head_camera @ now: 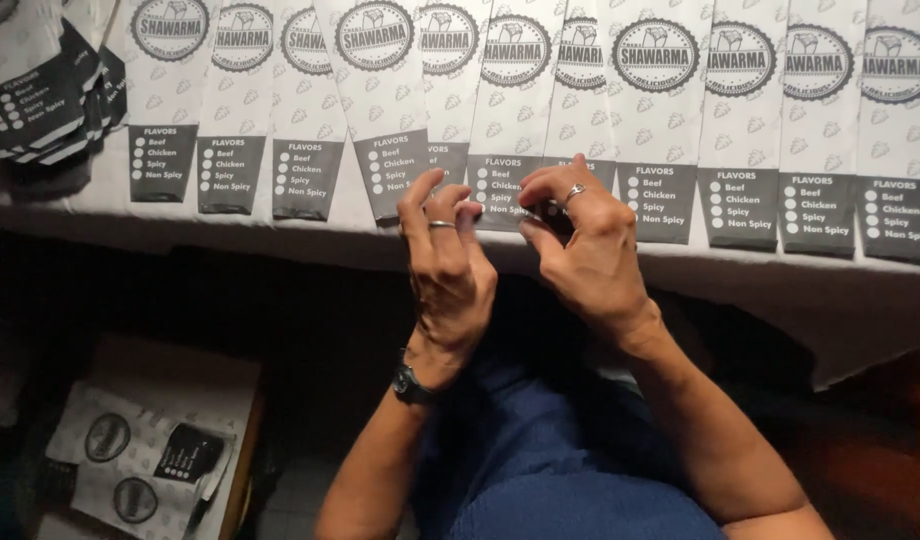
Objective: Applying glue to the edges of paper shawarma sleeves and pressing them to seal the packaging.
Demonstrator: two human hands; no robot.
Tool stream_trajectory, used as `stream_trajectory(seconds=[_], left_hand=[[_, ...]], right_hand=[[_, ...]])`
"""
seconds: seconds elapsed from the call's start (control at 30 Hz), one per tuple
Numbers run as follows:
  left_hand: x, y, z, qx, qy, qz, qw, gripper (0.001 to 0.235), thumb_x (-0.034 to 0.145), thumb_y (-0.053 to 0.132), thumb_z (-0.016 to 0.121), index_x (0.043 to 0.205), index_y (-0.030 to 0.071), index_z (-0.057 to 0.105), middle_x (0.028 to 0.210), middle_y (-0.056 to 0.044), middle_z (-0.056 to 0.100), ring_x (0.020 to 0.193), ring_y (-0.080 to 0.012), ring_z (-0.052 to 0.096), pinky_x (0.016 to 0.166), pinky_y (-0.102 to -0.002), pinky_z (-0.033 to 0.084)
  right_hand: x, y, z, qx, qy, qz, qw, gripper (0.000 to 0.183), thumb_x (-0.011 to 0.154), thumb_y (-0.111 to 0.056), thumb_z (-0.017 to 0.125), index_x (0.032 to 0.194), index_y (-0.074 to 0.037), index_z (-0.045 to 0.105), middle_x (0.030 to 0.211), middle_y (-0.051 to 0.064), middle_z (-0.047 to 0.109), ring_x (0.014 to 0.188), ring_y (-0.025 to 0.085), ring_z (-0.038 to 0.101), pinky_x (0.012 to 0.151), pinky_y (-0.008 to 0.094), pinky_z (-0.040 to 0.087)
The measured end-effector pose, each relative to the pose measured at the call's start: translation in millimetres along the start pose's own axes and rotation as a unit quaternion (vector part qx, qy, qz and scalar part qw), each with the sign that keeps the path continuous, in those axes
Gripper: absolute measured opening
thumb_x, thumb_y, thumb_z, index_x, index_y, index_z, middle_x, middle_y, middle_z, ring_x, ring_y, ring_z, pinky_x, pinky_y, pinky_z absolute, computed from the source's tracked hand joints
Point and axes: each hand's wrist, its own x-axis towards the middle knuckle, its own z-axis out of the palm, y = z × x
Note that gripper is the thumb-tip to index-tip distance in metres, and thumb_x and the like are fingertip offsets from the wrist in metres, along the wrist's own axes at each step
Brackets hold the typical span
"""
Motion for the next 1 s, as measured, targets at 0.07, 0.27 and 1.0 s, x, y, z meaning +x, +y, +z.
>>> stream_trajectory(seconds=[0.07,0.27,1.0], left_hand=[[-0.6,6.9,2.5,0.014,0.0,-0.003,1.0,0.028,0.095,0.006,0.071,0.118,-0.001,0.057,0.133,-0.022,0.046,0.09,-0.0289,0.072,0.094,-0.042,0.058],[11.5,13.4,-9.5,-0.077,-0.045,-0.068,0.994,0.033,0.094,-0.007,0.067,0.122,-0.006,0.049,0.131,-0.025,0.041,0.086,-0.0315,0.073,0.09,-0.047,0.06],[9.0,-33.5,-60.7,-0.002,0.003,0.062,0.998,0.052,0.083,0.003,0.085,0.128,0.004,0.06,0.143,-0.017,0.056,0.126,-0.0372,0.063,0.124,-0.055,0.029]], right_hand=[[-0.5,3.0,1.9,0.003,0.002,0.004,1.0,0.026,0.08,0.007,0.082,0.098,-0.007,0.069,0.103,0.008,0.073,0.098,0.03,0.073,0.121,0.049,0.035],[-2.0,-0.6,-2.0,0.017,-0.001,0.012,1.0,0.024,0.083,0.006,0.081,0.099,-0.007,0.069,0.105,0.008,0.073,0.1,0.03,0.073,0.121,0.049,0.034],[8.2,-24.9,23.9,0.024,-0.03,-0.117,0.992,0.036,0.09,0.007,0.068,0.124,-0.003,0.066,0.133,0.015,0.064,0.122,0.037,0.065,0.118,0.051,0.039]])
